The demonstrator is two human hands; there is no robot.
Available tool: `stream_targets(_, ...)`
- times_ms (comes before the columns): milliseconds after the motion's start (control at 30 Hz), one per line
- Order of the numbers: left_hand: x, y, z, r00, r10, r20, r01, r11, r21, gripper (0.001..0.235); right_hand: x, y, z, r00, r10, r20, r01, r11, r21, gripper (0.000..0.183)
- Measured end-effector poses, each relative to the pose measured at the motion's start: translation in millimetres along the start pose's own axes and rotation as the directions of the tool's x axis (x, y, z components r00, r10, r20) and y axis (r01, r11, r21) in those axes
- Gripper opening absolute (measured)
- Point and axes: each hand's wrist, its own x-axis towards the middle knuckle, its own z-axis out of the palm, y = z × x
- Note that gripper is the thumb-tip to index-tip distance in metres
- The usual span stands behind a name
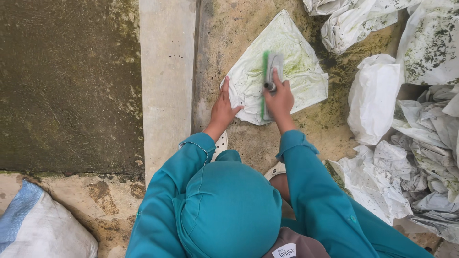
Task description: The person scrubs the surface of white woven bags with a green-handled brush, holding the bag steady with one hand. They repeatedly scrub different sections of the same bag and then move to another bag, continuing the scrubbing motion.
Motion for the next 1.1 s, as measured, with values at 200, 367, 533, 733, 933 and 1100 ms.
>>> stream_targets(200,1,-19,17,0.999,0.017,-0.047,-0.021,0.996,-0.084,0.114,-32,-6,7,0.852,-0.365,0.376,0.436,0.891,-0.123,0.067)
stream_targets(367,-2,-10,10,0.995,0.022,-0.093,-0.030,0.995,-0.090,0.120,2,19,-3,0.983,-0.104,0.149,0.117,0.990,-0.081,0.065)
stream_targets(533,2,-10,11,0.997,0.023,-0.074,-0.028,0.997,-0.069,0.120,-14,16,-1,0.926,-0.242,0.291,0.277,0.957,-0.085,0.069)
stream_targets(733,-1,-7,6,0.999,0.008,-0.046,-0.010,0.999,-0.044,0.120,5,37,-13,0.958,-0.177,0.226,0.217,0.962,-0.168,0.064)
stream_targets(933,1,6,-4,0.999,-0.049,0.003,0.049,0.998,-0.038,0.113,-2,21,-7,0.988,-0.044,0.147,0.047,0.999,-0.018,0.067)
stream_targets(1100,0,5,-8,0.992,-0.102,0.075,0.105,0.994,-0.041,0.097,18,28,-18,0.908,-0.216,0.359,0.303,0.931,-0.205,0.072)
